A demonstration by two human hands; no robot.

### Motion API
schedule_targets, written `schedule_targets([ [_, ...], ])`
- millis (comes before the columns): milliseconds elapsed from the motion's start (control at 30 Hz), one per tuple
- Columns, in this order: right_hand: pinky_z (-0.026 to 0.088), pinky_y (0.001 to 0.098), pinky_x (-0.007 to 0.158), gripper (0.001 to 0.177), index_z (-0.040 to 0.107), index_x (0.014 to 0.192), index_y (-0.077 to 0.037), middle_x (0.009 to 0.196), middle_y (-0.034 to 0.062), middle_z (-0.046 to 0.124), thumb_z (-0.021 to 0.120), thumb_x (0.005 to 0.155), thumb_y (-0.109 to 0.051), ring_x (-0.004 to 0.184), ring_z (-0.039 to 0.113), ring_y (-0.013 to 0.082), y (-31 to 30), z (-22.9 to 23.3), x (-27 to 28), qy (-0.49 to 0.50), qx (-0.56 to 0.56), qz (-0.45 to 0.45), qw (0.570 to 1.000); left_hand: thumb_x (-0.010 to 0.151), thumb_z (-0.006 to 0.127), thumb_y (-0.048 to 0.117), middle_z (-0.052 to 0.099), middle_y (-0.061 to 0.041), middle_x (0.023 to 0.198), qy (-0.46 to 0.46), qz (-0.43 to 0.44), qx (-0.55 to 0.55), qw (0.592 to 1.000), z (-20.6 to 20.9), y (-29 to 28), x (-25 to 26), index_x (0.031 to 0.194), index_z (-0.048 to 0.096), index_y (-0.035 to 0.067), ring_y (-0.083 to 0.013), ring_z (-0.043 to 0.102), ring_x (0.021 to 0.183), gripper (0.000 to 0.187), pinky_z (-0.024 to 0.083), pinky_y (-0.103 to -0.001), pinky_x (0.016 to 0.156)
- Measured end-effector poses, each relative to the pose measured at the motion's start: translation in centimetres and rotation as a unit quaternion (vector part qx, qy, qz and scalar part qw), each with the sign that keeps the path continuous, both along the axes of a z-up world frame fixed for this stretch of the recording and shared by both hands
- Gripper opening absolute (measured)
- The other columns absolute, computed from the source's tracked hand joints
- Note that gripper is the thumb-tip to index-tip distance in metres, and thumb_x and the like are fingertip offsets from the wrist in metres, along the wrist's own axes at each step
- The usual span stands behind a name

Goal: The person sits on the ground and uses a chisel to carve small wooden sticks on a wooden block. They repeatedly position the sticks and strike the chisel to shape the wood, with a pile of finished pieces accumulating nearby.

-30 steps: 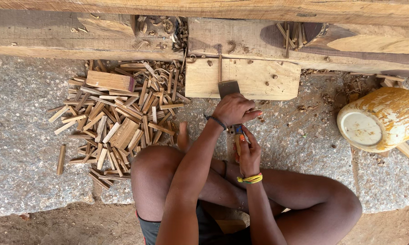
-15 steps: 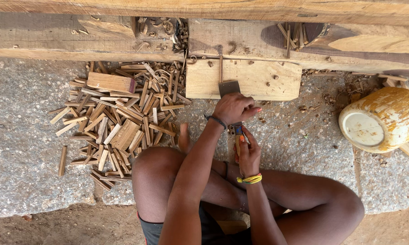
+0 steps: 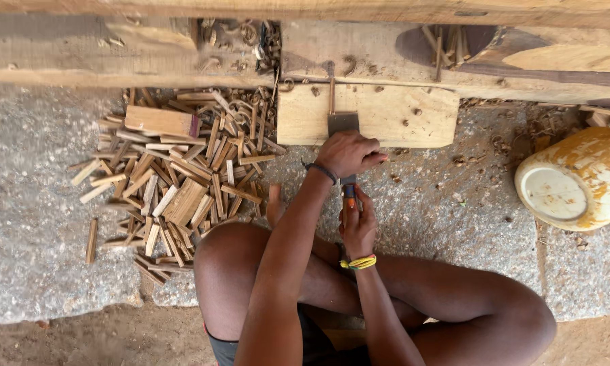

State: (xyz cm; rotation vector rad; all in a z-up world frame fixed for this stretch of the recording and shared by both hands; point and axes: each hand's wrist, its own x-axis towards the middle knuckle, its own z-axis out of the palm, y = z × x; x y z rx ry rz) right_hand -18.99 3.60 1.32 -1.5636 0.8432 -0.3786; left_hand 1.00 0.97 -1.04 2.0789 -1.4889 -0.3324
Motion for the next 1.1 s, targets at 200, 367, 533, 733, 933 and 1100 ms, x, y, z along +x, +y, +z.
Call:
schedule_targets([
  [200,0.036,0.0233,0.039,0.039,0.051,0.146,-0.010,0.069,-0.0005,0.057,0.044,0.108,-0.018,0.050,0.047,0.0045,0.2,0.5,2.0,0.021,-0.031,-0.003,0.999,0.103,0.042,0.062,0.071,-0.005,0.081,-0.005,-0.005,0.001,1.000,-0.7,-0.7,1.3,0.098,0.068,0.017,-0.0199,0.071,0.074,0.053,0.060,-0.040,0.072],
  [367,0.035,0.0231,0.040,0.039,0.050,0.145,-0.011,0.068,-0.0007,0.055,0.047,0.108,-0.021,0.050,0.044,0.0050,-1.2,0.0,5.8,0.012,-0.006,-0.007,1.000,0.100,0.046,0.060,0.072,-0.006,0.077,-0.009,0.013,-0.006,1.000,1.3,-2.0,5.3,0.090,0.067,0.016,-0.0245,0.070,0.074,0.050,0.058,-0.046,0.072],
  [533,0.034,0.0229,0.043,0.040,0.050,0.147,-0.010,0.072,-0.0023,0.051,0.049,0.109,-0.025,0.057,0.044,0.0043,-0.5,-1.9,7.6,-0.050,0.005,-0.023,0.998,0.101,0.049,0.059,0.070,-0.008,0.073,0.015,0.006,-0.010,1.000,0.8,-1.9,7.3,0.088,0.066,0.014,-0.0233,0.071,0.072,0.051,0.059,-0.044,0.070],
  [733,0.034,0.0238,0.041,0.037,0.052,0.143,-0.012,0.073,-0.0028,0.055,0.052,0.107,-0.022,0.055,0.046,0.0047,-0.6,0.1,8.1,-0.037,0.059,-0.043,0.997,0.101,0.051,0.058,0.067,-0.008,0.067,-0.041,0.032,-0.050,0.997,1.6,-2.0,5.8,0.088,0.067,0.012,-0.0223,0.068,0.062,0.051,0.058,-0.040,0.057],
  [933,0.032,0.0231,0.039,0.038,0.055,0.142,-0.014,0.069,0.0001,0.055,0.048,0.105,-0.020,0.048,0.040,0.0050,-0.7,2.5,4.9,-0.056,0.121,-0.077,0.988,0.099,0.054,0.058,0.070,-0.004,0.066,-0.064,0.046,-0.163,0.983,1.8,-1.7,2.2,0.080,0.068,0.016,-0.0200,0.067,0.061,0.049,0.057,-0.039,0.058],
  [1100,0.033,0.0229,0.038,0.039,0.055,0.141,-0.011,0.069,0.0032,0.060,0.047,0.104,-0.020,0.043,0.042,0.0061,-1.0,3.9,0.5,-0.041,0.092,-0.065,0.993,0.102,0.053,0.055,0.069,-0.003,0.066,-0.037,0.025,-0.158,0.986,1.5,-2.4,-1.9,0.082,0.071,0.016,-0.0186,0.067,0.059,0.047,0.058,-0.038,0.061],
])
